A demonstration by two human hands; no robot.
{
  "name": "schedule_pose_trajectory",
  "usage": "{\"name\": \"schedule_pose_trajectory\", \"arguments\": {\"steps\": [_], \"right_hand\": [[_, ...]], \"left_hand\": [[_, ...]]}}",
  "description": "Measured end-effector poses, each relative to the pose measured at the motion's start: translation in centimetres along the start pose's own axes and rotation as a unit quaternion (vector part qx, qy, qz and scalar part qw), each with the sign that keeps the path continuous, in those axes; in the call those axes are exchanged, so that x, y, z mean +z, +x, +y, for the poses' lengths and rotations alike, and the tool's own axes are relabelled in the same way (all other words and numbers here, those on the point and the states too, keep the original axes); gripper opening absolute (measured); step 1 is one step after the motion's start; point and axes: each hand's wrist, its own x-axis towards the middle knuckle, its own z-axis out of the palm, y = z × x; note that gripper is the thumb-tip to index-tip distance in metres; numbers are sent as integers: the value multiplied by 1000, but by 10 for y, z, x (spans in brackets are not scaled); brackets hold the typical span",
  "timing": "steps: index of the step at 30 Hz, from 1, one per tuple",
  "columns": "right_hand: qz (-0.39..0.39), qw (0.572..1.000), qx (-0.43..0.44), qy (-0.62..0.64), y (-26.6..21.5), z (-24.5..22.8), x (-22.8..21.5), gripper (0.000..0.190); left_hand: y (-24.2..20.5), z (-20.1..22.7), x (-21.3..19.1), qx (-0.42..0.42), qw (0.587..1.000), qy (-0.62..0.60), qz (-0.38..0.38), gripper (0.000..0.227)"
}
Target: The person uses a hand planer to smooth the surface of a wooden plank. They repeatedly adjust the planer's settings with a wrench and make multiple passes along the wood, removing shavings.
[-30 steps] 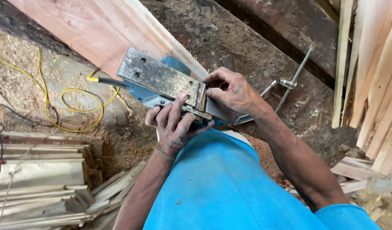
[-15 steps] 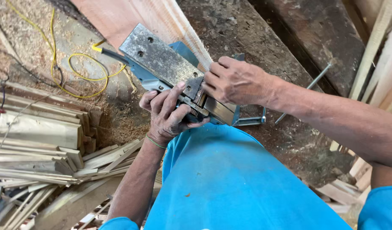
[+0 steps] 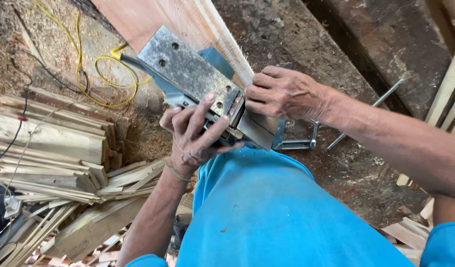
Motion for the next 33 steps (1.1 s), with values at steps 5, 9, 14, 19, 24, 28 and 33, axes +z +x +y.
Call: {"name": "schedule_pose_trajectory", "arguments": {"steps": [5,9,14,19,24,28,33], "right_hand": [[-17,991,128,41,-9,-11,1,23],[75,908,341,232,-6,-43,-12,61],[119,836,446,295,22,-87,-23,90],[115,811,483,309,35,-91,-21,82],[87,826,468,303,32,-85,-26,76],[77,826,467,306,27,-79,-21,66],[69,833,424,350,16,-57,-12,38]], "left_hand": [[8,2,-10,35,998,31,-33,56],[14,-3,-13,53,998,14,-41,55],[21,-1,-19,31,996,-13,-77,60],[19,-2,-18,13,996,-34,-83,61],[18,0,-17,8,996,-39,-76,58],[18,-1,-18,5,996,-37,-82,63],[14,-7,-13,9,998,-20,-66,61]]}}
